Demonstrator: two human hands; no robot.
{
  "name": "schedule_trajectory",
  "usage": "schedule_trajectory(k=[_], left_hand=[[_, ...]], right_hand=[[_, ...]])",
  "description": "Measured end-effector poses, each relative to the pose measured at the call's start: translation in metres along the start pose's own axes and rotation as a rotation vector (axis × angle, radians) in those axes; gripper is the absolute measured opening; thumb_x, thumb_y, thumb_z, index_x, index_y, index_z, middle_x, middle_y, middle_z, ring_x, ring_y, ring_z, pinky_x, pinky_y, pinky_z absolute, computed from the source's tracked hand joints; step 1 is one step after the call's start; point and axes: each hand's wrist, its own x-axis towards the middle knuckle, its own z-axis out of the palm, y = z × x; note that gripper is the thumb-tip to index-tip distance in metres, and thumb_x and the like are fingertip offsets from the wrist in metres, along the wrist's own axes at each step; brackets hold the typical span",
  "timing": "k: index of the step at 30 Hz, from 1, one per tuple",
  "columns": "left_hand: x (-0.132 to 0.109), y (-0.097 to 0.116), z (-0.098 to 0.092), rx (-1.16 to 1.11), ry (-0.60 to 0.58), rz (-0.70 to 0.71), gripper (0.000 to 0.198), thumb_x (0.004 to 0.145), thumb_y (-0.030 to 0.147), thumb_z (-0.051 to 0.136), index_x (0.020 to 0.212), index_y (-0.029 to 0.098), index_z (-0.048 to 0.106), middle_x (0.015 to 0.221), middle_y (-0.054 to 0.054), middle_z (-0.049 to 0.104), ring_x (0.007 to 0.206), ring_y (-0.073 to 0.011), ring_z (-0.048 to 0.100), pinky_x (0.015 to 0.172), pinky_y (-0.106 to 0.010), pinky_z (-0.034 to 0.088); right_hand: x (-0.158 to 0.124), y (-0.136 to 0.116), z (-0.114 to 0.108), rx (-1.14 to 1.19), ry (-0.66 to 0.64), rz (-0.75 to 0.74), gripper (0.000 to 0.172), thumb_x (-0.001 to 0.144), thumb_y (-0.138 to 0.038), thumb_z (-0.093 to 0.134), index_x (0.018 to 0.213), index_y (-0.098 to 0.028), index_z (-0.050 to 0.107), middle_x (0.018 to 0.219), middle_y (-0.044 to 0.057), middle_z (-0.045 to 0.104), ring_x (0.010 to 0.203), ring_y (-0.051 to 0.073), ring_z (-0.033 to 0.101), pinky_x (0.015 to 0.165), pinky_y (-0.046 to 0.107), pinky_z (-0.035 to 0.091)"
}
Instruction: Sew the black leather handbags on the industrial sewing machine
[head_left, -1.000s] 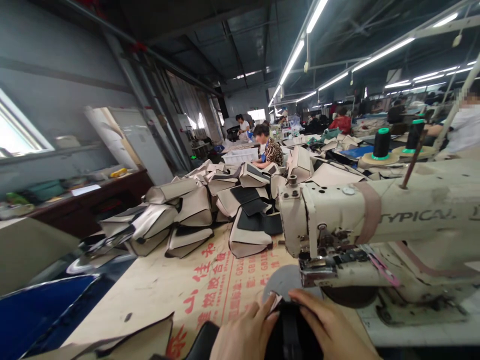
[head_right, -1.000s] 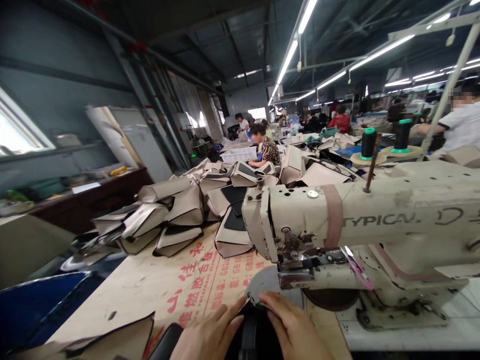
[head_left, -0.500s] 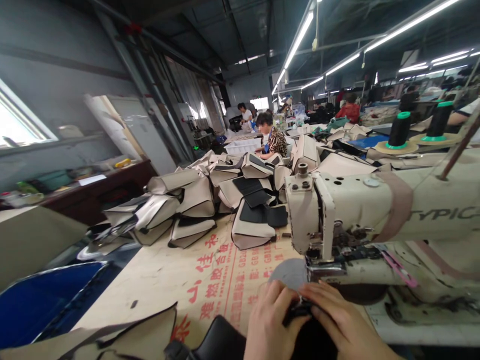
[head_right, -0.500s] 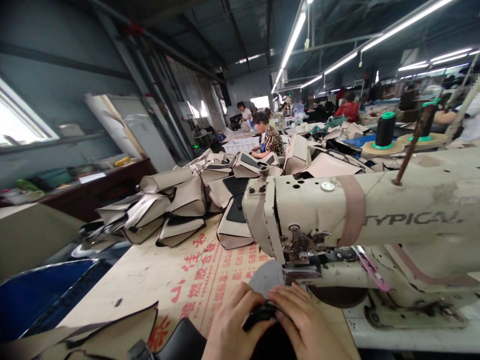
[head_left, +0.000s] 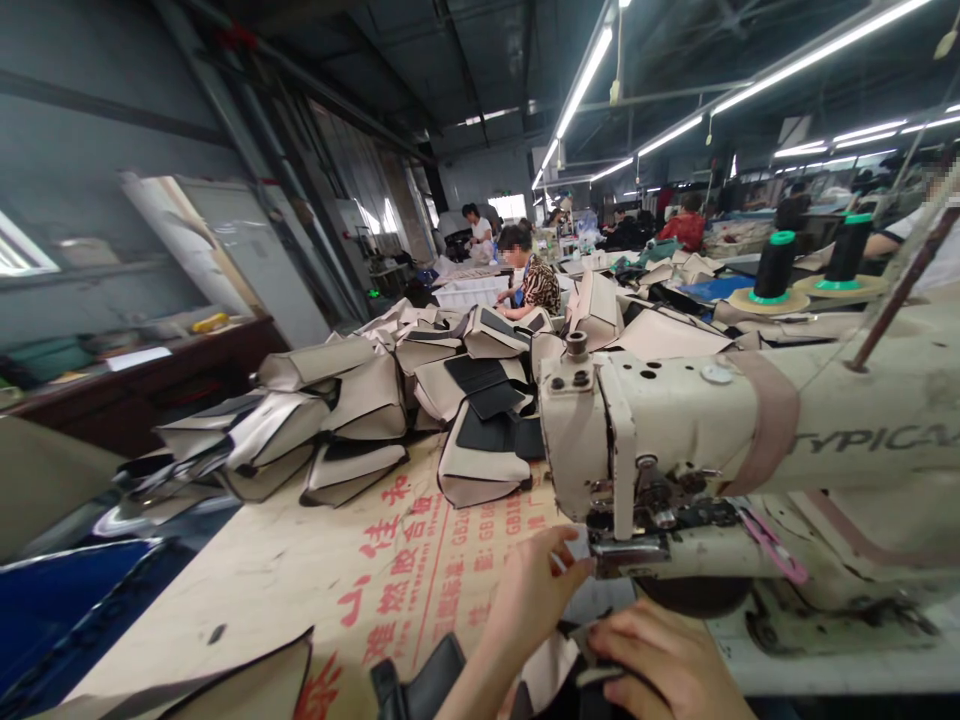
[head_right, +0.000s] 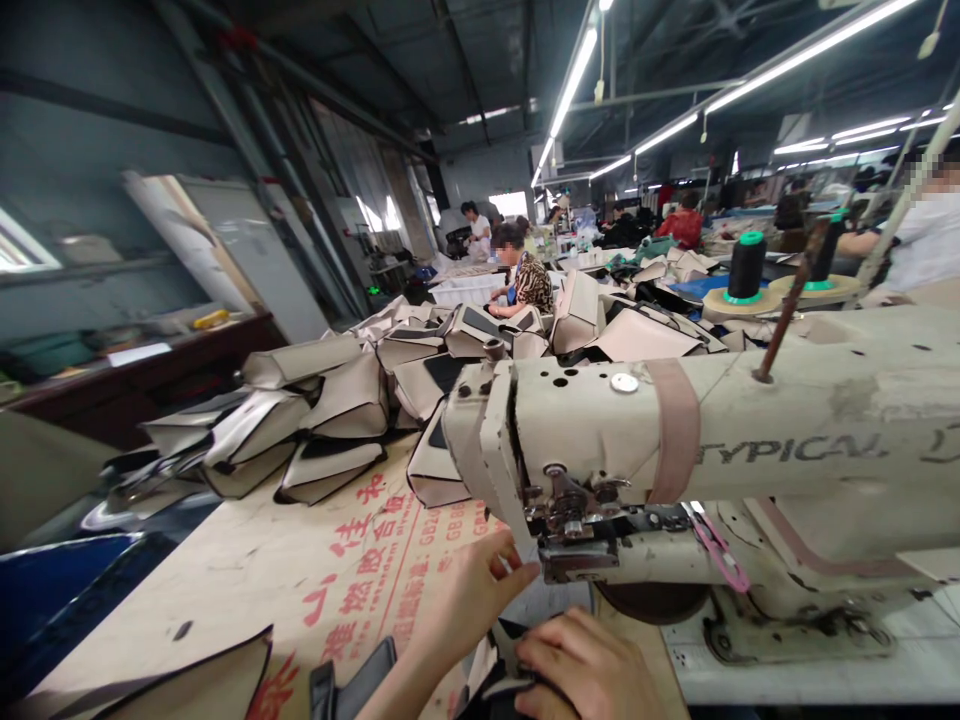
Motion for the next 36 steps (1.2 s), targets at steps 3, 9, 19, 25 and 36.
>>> schedule_trajectory(k=[3,9,19,25,36], left_hand=[[0.005,-0.002,0.009,0.111,-0.052,0.116,0.023,0.080,0.027,0.048,0.076,0.017,0.068,0.069,0.001,0.065,0.066,-0.0135,0.059,0.059,-0.021,0.040],[0.016,-0.010,-0.001,0.474,0.039,0.140,0.028,0.081,0.018,0.040,0.067,0.016,0.064,0.072,-0.004,0.065,0.069,-0.0175,0.061,0.061,-0.025,0.043],[-0.092,0.027,-0.026,0.065,0.332,0.298,0.014,0.086,0.024,0.042,0.090,0.021,0.055,0.083,-0.003,0.063,0.078,-0.0129,0.059,0.071,-0.021,0.048],[-0.089,0.012,-0.014,0.127,0.132,0.265,0.025,0.073,0.031,0.065,0.096,0.023,0.061,0.096,-0.003,0.064,0.091,-0.0172,0.058,0.080,-0.027,0.049],[-0.086,0.004,-0.013,-0.023,0.049,0.353,0.011,0.081,0.023,0.056,0.083,0.022,0.067,0.083,-0.001,0.064,0.078,-0.0117,0.060,0.072,-0.020,0.048]], right_hand=[[-0.005,0.009,0.004,-0.032,-0.012,-0.028,0.028,0.091,-0.041,0.041,0.105,-0.022,0.054,0.097,0.002,0.062,0.083,0.015,0.058,0.071,0.023,0.049],[-0.001,0.001,0.002,-0.021,0.061,0.047,0.027,0.093,-0.034,0.035,0.102,-0.021,0.057,0.094,0.002,0.063,0.084,0.015,0.059,0.073,0.022,0.050],[-0.007,-0.005,0.010,0.109,0.084,0.196,0.026,0.093,-0.032,0.037,0.109,-0.025,0.056,0.105,0.002,0.059,0.097,0.015,0.056,0.084,0.025,0.047],[-0.004,-0.013,0.004,0.225,0.072,0.225,0.025,0.092,-0.034,0.040,0.109,-0.026,0.056,0.110,0.003,0.055,0.104,0.016,0.050,0.090,0.027,0.043],[0.003,-0.014,-0.019,0.282,-0.174,0.042,0.021,0.092,-0.033,0.042,0.096,-0.020,0.058,0.090,0.002,0.059,0.087,0.014,0.052,0.078,0.026,0.042]])
